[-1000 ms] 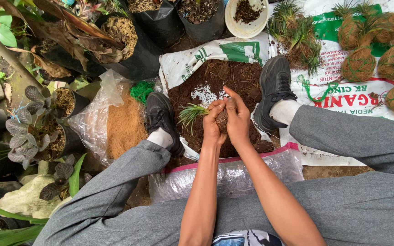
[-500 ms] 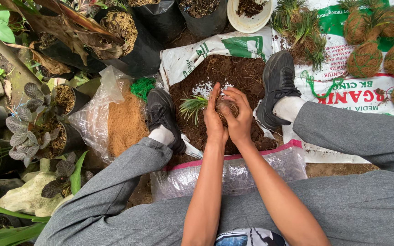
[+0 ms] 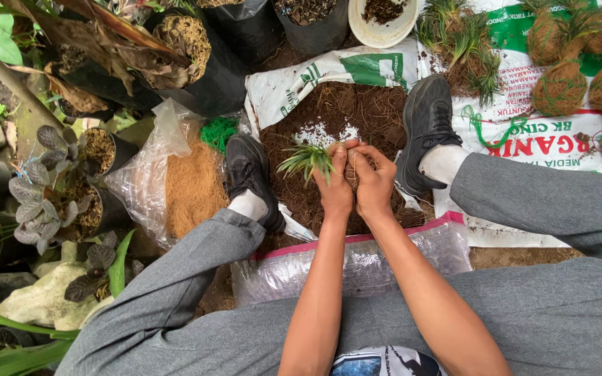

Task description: The person sits on the ground and uses their hands to wrap a small plant with soil and fibrous material, forming a compact ball. They repeatedly press and shape the material around the plant's roots to create a stable kokedama ball.

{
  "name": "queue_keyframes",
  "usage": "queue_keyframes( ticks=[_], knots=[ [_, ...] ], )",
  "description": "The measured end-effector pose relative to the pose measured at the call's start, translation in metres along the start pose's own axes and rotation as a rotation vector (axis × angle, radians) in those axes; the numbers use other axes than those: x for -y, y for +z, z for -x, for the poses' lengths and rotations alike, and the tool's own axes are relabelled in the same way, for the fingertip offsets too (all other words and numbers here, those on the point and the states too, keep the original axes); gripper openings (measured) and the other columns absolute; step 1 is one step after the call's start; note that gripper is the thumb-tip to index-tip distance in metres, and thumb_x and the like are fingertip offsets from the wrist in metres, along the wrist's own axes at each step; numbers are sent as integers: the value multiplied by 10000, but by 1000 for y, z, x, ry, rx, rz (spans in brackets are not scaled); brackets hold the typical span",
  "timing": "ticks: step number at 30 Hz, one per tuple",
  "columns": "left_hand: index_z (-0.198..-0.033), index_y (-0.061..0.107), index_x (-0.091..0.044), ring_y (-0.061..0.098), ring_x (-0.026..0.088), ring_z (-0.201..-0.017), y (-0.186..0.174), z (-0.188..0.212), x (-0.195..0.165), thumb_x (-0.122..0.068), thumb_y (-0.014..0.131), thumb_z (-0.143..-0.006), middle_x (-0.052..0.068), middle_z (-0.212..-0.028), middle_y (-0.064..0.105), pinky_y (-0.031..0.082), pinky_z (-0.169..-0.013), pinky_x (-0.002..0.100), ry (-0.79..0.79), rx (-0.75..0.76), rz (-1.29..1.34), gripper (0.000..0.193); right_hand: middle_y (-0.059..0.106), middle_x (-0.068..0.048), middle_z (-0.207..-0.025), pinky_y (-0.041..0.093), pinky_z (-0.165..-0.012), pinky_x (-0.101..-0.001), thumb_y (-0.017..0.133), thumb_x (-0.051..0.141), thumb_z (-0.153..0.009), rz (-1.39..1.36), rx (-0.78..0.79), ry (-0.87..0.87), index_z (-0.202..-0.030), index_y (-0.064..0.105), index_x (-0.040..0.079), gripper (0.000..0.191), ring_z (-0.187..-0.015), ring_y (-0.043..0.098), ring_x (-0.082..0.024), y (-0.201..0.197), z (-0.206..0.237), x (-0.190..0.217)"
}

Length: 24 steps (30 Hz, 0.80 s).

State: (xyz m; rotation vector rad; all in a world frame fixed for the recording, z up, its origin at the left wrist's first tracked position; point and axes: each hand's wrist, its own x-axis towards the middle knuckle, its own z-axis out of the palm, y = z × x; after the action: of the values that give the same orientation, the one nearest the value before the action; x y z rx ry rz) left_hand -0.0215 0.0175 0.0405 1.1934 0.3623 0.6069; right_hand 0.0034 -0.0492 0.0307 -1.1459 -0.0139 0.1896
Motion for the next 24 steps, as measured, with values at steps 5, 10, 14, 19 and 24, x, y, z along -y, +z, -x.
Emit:
queue_keyframes(
  ticks=[5,10,14,19,24],
  knots=[
    [-1066,709,70,676,224,-957,-2,-1,16,-185,565,-1067,164,-1036,741,534,-934,383,-69,-96,-50,292,712,-51,-963,503,-802,-252,659,84,-968,146,-31,7,-1016,724,-38,147,-889,614,-84,0,2,-1],
    [-1144,692,41,692,254,-1087,-14,-13,13,-217,523,-1037,178,-1149,722,531,-1012,392,-149,-6,52,326,738,-65,-985,491,-841,-269,671,165,-966,313,104,65,-1062,733,-15,213,-913,630,-95,4,-3,22],
    [-1217,702,26,644,273,-1217,-29,-24,8,-379,452,-1062,185,-1244,703,455,-1100,386,-158,69,-154,501,750,-76,-1073,499,-882,-282,651,269,-992,466,250,73,-1177,696,20,313,-982,670,-119,5,-6,38],
    [-1433,587,-54,595,300,-1233,-42,-33,2,-500,374,-1017,139,-1357,638,462,-1083,433,-331,158,-45,646,725,-113,-1114,504,-916,-324,735,275,-907,496,377,44,-1217,649,1,423,-1043,683,-176,4,-9,34],
    [-1513,508,-50,547,276,-1354,-36,-27,-1,-547,276,-1076,122,-1447,589,405,-1175,399,-330,244,38,701,684,-101,-1005,493,-765,-392,638,230,-954,-118,220,408,-1155,656,27,287,-908,648,-207,-2,-15,23]
  ],
)
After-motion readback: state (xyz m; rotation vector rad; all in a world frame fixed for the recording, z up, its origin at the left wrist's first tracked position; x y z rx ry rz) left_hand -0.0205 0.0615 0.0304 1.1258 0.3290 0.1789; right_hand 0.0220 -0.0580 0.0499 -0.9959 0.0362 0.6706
